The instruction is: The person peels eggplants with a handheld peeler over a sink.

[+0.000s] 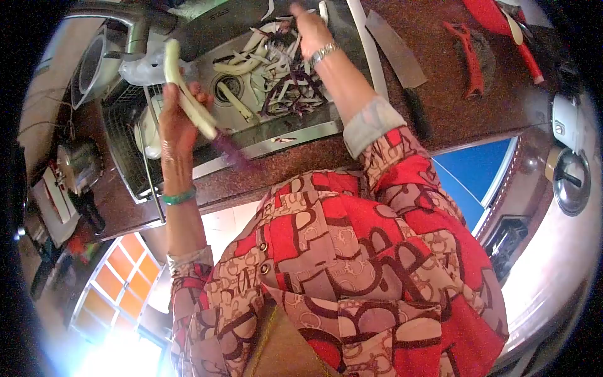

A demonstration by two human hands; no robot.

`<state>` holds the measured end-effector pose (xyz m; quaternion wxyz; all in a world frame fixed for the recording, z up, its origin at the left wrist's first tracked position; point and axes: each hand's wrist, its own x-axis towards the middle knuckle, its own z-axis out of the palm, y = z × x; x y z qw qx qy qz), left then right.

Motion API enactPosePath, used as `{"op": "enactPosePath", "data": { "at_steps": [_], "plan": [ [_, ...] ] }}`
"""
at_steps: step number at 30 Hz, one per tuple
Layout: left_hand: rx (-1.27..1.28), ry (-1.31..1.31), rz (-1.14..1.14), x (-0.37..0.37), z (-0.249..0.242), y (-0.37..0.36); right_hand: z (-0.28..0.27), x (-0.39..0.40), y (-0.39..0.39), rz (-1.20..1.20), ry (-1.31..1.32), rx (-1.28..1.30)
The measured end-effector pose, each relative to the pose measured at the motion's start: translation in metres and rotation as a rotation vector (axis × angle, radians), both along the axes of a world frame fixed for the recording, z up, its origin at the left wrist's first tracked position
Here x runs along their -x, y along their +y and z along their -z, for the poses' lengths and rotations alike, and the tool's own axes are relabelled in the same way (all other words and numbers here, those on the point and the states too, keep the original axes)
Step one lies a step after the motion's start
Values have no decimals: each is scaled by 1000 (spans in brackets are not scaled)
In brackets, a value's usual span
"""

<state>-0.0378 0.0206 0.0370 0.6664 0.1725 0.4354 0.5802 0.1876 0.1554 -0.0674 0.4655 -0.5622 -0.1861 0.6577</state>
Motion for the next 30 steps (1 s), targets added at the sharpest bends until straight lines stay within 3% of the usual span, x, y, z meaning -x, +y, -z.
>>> {"op": "enactPosePath", "data": {
  "at_steps": [2,3,7,9,11,15,17,18,19,21,23,25,26,27,30],
  "plan": [
    [-104,95,-66,-2,-4,13,-15,0,-27,-347,82,-53],
    [-148,192,-115,-5,-7,18,-49,7,-43,-432,50,66],
    [-142,200,-283,-8,-3,29,-44,15,-80,-761,11,65],
    [-153,76,-330,-14,0,27,-28,22,-87,-745,-209,-127],
    [-108,26,-399,-19,-3,23,-7,25,-83,-717,-350,-52],
    [-182,-150,-327,-1,5,8,-27,17,-77,-762,-108,-11],
    [-152,-421,-141,-8,-2,-1,-31,17,-71,-724,-195,-139],
    [-111,-467,1,-8,-3,-3,-31,16,-65,-772,-187,-184],
    [-109,-467,1,-12,-4,-7,-32,14,-63,-772,-186,-183],
    [278,-330,95,-25,-13,-18,-40,14,-57,-908,-198,-304],
    [189,-113,295,-26,14,-28,-43,17,-52,-989,-190,-290],
    [38,142,483,-35,12,-33,-38,26,-49,-1052,-370,-485],
    [481,-377,412,-29,16,-20,-37,29,-51,-921,-268,-415],
    [520,-243,282,-42,12,-20,-37,26,-47,-843,-329,-321],
    [519,-196,273,-45,20,-21,-24,16,-36,-306,-14,-112]
  ]
}}
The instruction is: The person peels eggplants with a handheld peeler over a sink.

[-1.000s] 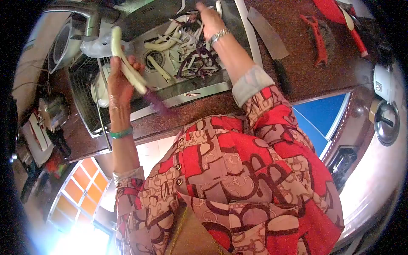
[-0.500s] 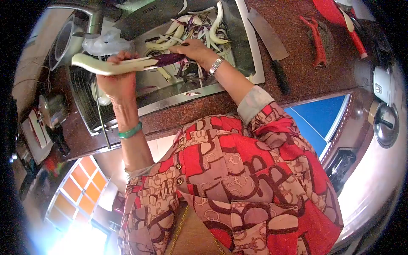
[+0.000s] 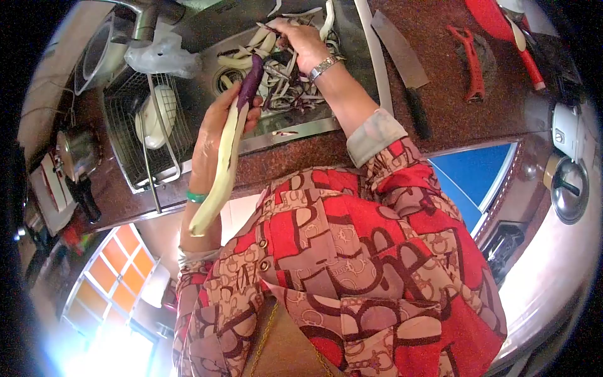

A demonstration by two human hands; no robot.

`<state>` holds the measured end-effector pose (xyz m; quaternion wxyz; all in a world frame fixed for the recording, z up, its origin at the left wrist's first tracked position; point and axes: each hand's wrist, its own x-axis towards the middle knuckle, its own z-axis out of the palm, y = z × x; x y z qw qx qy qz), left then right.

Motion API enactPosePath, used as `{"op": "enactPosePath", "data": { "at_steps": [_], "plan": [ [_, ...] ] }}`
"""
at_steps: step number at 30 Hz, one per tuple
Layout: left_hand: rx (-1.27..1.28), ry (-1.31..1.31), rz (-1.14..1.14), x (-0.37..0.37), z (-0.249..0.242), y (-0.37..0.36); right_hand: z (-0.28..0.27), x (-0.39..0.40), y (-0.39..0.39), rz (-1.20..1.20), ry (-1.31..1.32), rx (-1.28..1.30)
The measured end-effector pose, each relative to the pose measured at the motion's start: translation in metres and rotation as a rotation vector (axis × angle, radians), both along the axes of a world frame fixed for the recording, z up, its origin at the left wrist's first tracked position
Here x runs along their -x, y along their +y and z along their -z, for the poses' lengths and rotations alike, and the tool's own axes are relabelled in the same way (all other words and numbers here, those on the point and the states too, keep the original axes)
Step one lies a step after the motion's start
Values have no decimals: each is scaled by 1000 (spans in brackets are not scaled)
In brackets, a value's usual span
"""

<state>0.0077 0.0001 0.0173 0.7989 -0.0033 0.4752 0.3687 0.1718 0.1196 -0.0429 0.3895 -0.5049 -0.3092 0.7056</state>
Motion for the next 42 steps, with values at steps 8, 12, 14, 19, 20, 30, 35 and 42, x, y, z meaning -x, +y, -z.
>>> {"op": "enactPosePath", "data": {
  "at_steps": [8,12,14,19,20,30,35,42],
  "plan": [
    [-63,90,-102,-5,21,17,15,43,-33,243,-186,-7],
    [-36,102,-80,0,30,17,-2,44,-45,161,-318,-96],
    [-29,117,-64,-5,27,18,6,34,-27,145,-366,-86],
    [-27,-4,77,1,4,6,30,13,15,72,-300,-206],
    [-20,157,108,-1,-5,2,32,5,21,82,-366,-223],
    [74,44,51,12,16,18,0,38,-8,217,-156,-59],
    [98,18,56,3,11,24,20,40,-3,128,-613,-206],
    [-5,118,190,12,-16,16,80,-26,52,222,-486,-98]
  ]
}}
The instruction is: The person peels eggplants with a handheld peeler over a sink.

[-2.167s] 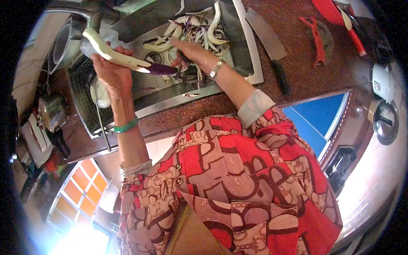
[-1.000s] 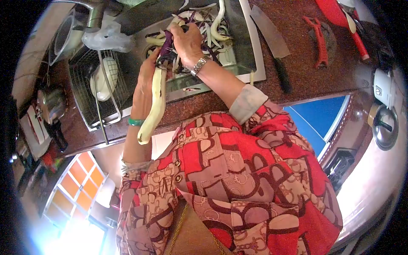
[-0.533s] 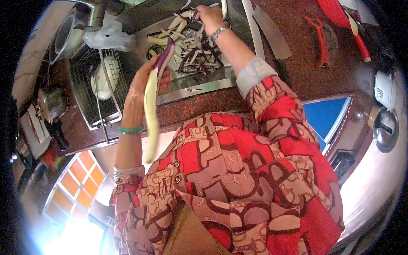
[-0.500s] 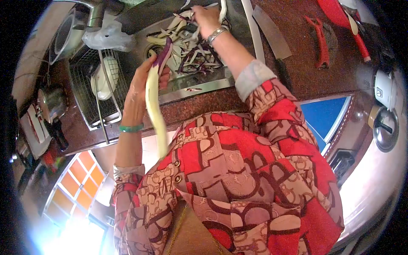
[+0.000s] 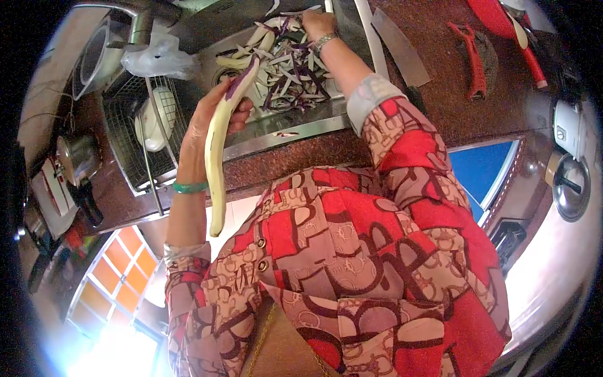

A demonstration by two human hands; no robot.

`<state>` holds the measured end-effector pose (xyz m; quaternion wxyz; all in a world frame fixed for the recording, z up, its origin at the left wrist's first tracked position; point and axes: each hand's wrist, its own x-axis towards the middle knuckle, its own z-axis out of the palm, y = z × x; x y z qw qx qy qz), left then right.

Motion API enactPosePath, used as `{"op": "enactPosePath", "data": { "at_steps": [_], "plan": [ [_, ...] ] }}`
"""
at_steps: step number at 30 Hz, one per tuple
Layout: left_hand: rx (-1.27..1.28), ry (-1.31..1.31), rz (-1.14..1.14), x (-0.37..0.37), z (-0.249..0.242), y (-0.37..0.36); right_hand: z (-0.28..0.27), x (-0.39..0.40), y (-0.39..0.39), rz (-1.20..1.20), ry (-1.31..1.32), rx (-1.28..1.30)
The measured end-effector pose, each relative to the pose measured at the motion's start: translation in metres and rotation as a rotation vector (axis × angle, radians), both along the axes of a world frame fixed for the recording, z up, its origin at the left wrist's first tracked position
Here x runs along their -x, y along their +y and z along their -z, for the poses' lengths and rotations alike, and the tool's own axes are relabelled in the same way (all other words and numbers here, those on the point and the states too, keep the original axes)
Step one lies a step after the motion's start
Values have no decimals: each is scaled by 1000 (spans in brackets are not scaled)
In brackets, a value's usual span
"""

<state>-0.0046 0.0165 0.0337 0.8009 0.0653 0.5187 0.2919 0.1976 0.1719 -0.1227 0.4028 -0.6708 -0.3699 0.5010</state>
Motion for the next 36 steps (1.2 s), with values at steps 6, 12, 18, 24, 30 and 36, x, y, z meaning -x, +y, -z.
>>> {"op": "enactPosePath", "data": {
  "at_steps": [6,12,18,24,30,36],
  "plan": [
    [-68,-27,0,4,34,16,-71,74,-56,99,83,-46],
    [-49,90,83,4,21,16,5,47,-6,99,49,-187],
    [-20,-227,52,15,30,15,-39,29,-20,141,136,-28],
    [54,-199,-11,3,18,25,-67,72,-41,1,49,-44],
    [108,-133,40,7,7,27,-17,16,3,133,-122,26],
    [58,-152,-30,5,30,36,-92,71,-61,-93,125,-58]
  ]
}}
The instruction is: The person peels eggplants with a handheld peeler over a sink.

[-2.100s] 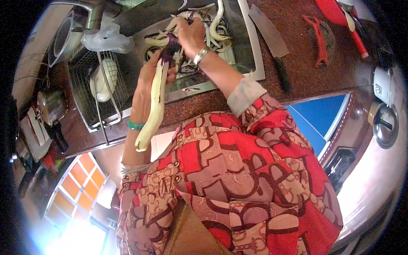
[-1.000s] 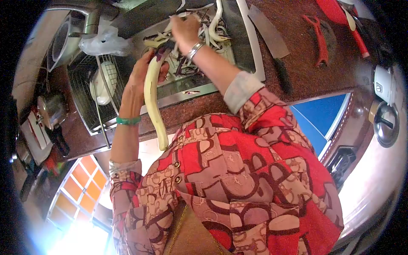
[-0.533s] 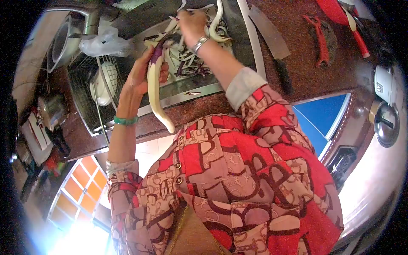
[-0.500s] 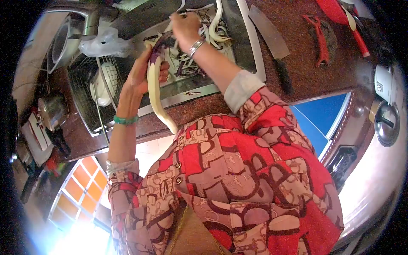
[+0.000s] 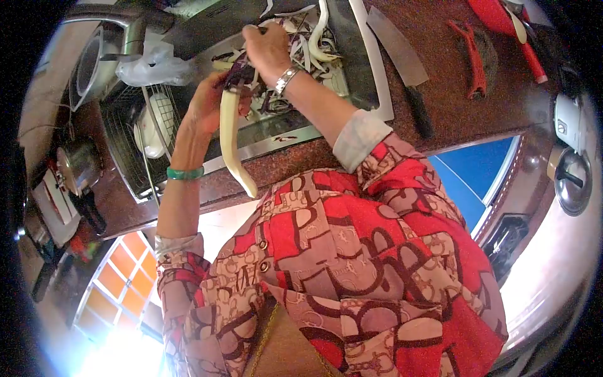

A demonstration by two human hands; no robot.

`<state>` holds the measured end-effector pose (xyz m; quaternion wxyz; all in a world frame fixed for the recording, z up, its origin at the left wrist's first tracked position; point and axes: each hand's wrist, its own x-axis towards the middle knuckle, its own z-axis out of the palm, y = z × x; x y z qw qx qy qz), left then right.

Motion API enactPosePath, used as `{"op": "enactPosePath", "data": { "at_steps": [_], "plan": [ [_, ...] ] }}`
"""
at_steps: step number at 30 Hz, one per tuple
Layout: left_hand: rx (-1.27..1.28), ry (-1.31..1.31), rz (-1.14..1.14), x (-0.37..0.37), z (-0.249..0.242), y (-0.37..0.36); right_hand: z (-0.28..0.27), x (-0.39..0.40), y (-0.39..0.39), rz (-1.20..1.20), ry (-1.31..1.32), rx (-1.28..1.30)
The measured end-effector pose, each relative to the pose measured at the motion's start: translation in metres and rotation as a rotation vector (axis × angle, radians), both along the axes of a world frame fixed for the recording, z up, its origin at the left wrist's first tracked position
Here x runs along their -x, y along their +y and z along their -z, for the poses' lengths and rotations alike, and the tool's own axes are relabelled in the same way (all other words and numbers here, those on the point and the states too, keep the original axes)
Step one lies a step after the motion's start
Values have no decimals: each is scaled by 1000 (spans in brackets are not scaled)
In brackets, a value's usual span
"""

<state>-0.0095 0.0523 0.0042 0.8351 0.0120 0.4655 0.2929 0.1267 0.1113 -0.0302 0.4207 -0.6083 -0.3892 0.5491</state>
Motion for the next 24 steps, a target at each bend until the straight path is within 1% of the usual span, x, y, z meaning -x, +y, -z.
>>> {"op": "enactPosePath", "data": {
  "at_steps": [1,3,4,5,6,7,8,9,10,11,12,13,15,16,17,18,19,20,21,23,24],
  "plan": [
    [0,2,2,-1,-2,-1,10,7,4,35,-9,17],
    [5,0,48,1,-7,-4,54,5,30,184,-157,-117],
    [-55,-256,123,11,5,-5,65,-14,44,148,-93,-105],
    [-58,-255,123,7,-1,-6,103,-29,61,116,-67,-62],
    [-35,-108,105,2,-11,-10,88,-40,62,271,123,107],
    [-10,40,82,1,-16,-13,76,-54,57,259,227,174],
    [-28,-73,80,11,-3,-13,95,-66,59,86,-58,79],
    [-28,-77,73,9,-4,-12,89,-62,52,53,-91,66],
    [1,-25,67,6,-7,-13,82,-59,45,21,-123,52],
    [26,29,65,4,-9,-12,43,-38,31,135,100,118],
    [59,-33,43,6,2,-10,56,-28,25,69,152,12],
    [59,-33,50,3,0,-10,41,-15,15,70,77,49],
    [21,24,26,-4,-6,-11,23,0,3,1,-73,23],
    [75,50,12,-8,-8,-12,27,-1,5,1,-70,22],
    [75,53,10,-8,-9,-14,36,-1,11,12,-150,-33],
    [49,68,78,-6,-9,-15,44,-1,18,22,-230,-87],
    [24,81,147,-5,-10,-16,47,-12,31,-7,-182,-74],
    [-2,94,217,-5,-10,-17,51,-22,38,52,-125,-88],
    [-4,94,218,-6,-12,-18,60,-32,47,109,-68,-103],
    [8,39,230,-5,-16,-22,118,-54,76,211,-54,175],
    [6,40,223,-3,-16,-23,90,-63,65,200,-30,220]
  ]
}}
